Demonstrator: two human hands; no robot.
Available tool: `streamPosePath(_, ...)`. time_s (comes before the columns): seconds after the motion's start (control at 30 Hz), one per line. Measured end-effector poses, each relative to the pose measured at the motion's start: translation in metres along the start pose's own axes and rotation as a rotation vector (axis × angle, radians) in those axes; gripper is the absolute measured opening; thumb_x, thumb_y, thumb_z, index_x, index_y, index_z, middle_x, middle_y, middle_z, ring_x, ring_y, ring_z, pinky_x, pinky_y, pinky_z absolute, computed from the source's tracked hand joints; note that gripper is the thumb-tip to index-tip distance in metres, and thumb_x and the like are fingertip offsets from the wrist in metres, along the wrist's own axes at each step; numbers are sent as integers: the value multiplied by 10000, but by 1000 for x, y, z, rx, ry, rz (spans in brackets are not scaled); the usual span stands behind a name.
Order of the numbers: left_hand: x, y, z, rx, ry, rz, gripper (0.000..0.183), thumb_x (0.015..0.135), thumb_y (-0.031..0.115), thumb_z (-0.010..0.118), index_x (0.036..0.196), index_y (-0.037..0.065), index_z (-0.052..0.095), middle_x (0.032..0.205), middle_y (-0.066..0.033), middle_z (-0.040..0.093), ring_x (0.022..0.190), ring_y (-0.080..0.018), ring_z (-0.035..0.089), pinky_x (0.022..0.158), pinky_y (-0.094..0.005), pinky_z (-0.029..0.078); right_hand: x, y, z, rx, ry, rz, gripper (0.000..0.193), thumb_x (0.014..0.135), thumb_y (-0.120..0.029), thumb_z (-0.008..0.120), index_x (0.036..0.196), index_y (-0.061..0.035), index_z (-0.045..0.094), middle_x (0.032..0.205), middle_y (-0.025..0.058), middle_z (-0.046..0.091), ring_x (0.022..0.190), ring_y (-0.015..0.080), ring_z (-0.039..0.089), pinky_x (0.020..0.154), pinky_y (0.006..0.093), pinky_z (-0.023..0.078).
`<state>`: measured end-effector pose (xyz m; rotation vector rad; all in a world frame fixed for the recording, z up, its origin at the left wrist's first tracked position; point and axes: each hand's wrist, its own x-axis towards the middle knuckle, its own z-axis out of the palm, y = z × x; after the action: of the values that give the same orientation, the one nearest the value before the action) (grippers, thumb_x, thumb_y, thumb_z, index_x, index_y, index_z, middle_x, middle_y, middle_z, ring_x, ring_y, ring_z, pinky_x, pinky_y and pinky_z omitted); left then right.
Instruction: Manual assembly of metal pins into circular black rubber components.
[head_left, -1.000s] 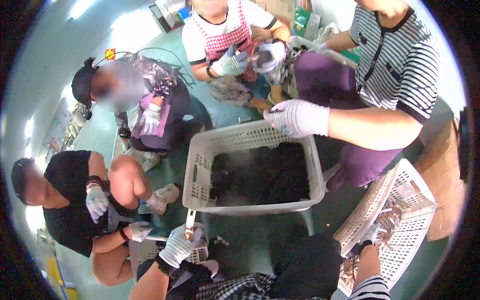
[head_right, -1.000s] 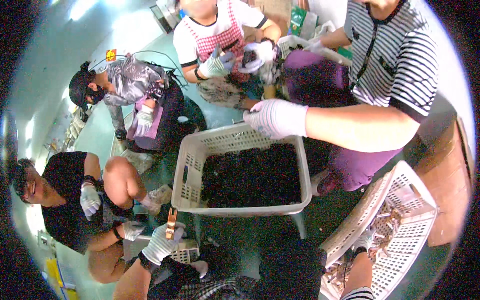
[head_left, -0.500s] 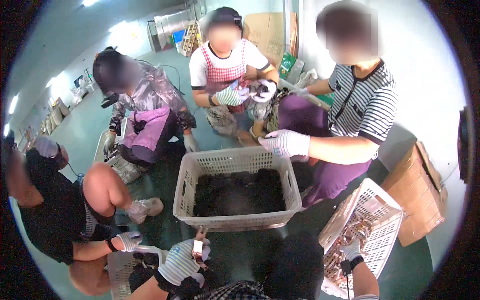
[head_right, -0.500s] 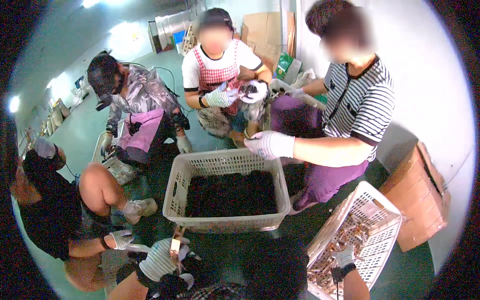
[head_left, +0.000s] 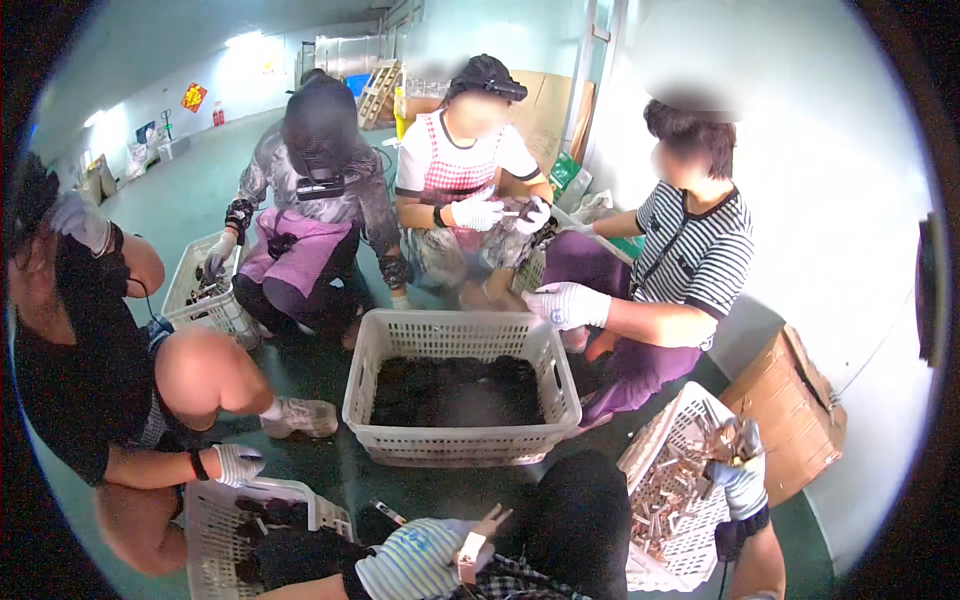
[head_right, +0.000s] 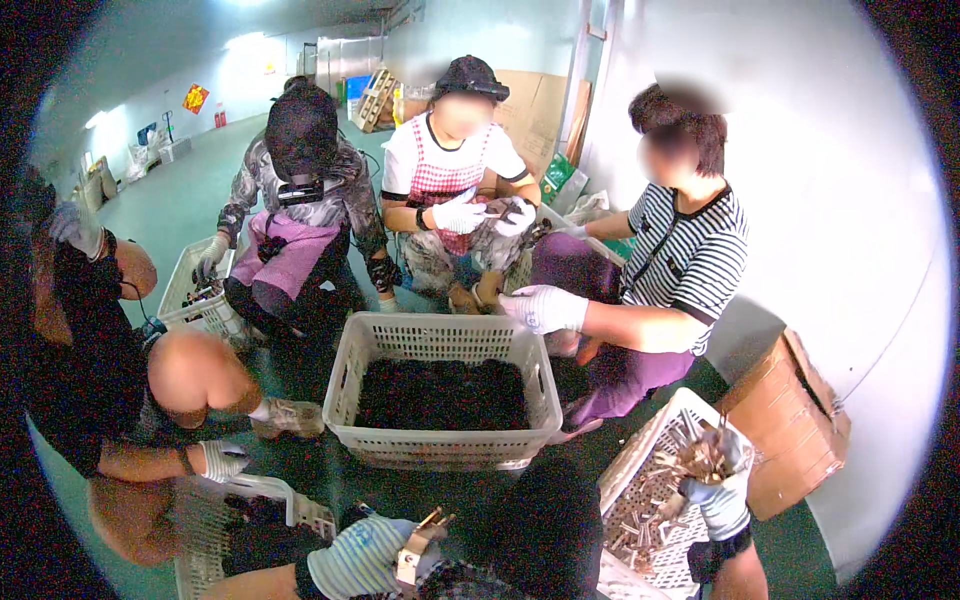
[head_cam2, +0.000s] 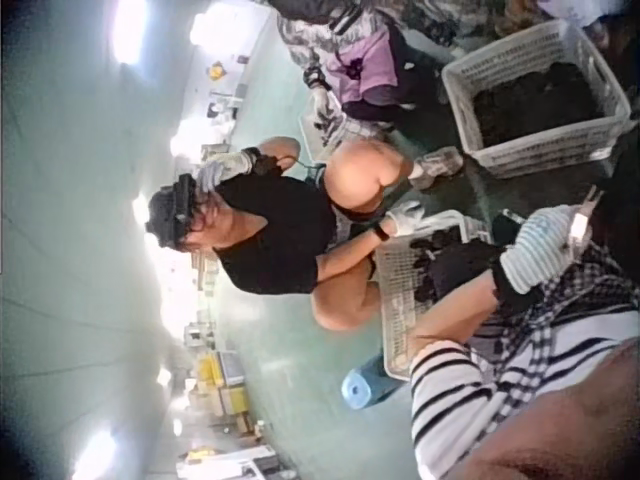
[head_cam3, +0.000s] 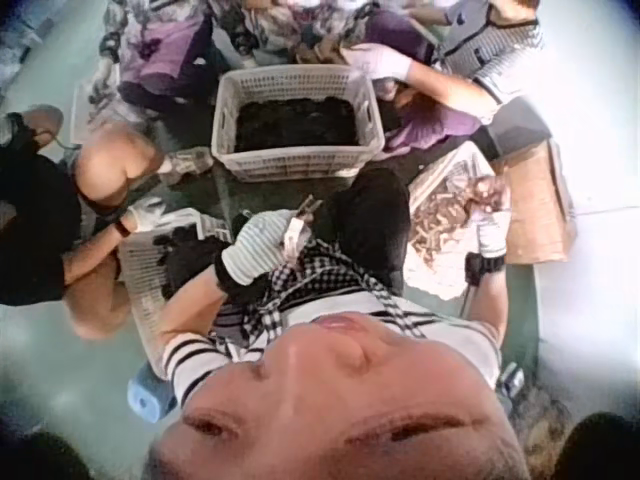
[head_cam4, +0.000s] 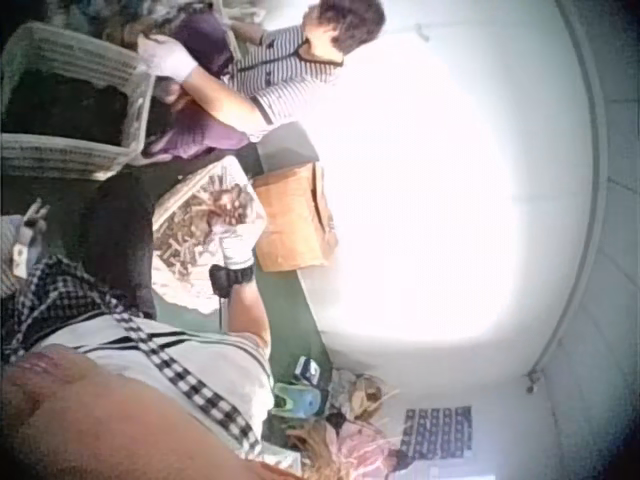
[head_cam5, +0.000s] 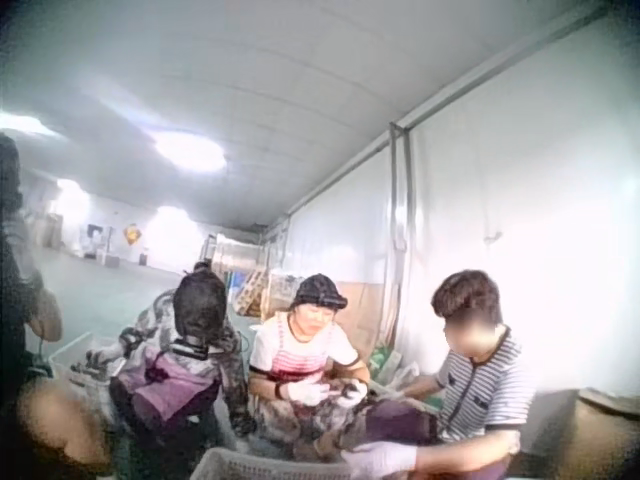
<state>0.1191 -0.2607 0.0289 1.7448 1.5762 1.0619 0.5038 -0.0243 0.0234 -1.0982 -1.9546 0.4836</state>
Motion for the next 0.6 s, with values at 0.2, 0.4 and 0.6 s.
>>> streamPosePath(0.2, -3, 8, -3, -5, -7, 246, 115, 835, 116, 607, 911, 33, 627, 684, -84, 594, 587, -241, 566, 548, -336, 449, 59, -75, 65, 250, -476, -217, 677, 604, -142, 823, 1204, -64, 520, 1134, 114, 530, 1145, 213, 514, 911, 347, 464)
streamPosePath(0.4, -15, -21, -6, -121, -191, -50, 280, 878, 177, 575, 1118, 39, 613, 1017, -119, 660, 915, -233, 642, 831, -318, 485, 70, -158, 214, 200, -964, -618, 646, 593, -129, 768, 1202, -127, 554, 1194, 166, 493, 1141, 348, 471, 995, 426, 400)
streamPosePath(0.6, -12, -16, -9, -767, 104, -172, 236, 909, 47, 530, 1126, -15, 602, 865, -36, 627, 684, -102, 558, 622, -227, 459, -5, -119, 405, 251, -1171, -669, 514, 679, -199, 750, 1157, -90, 595, 1117, 178, 539, 1057, 332, 521, 901, 401, 444)
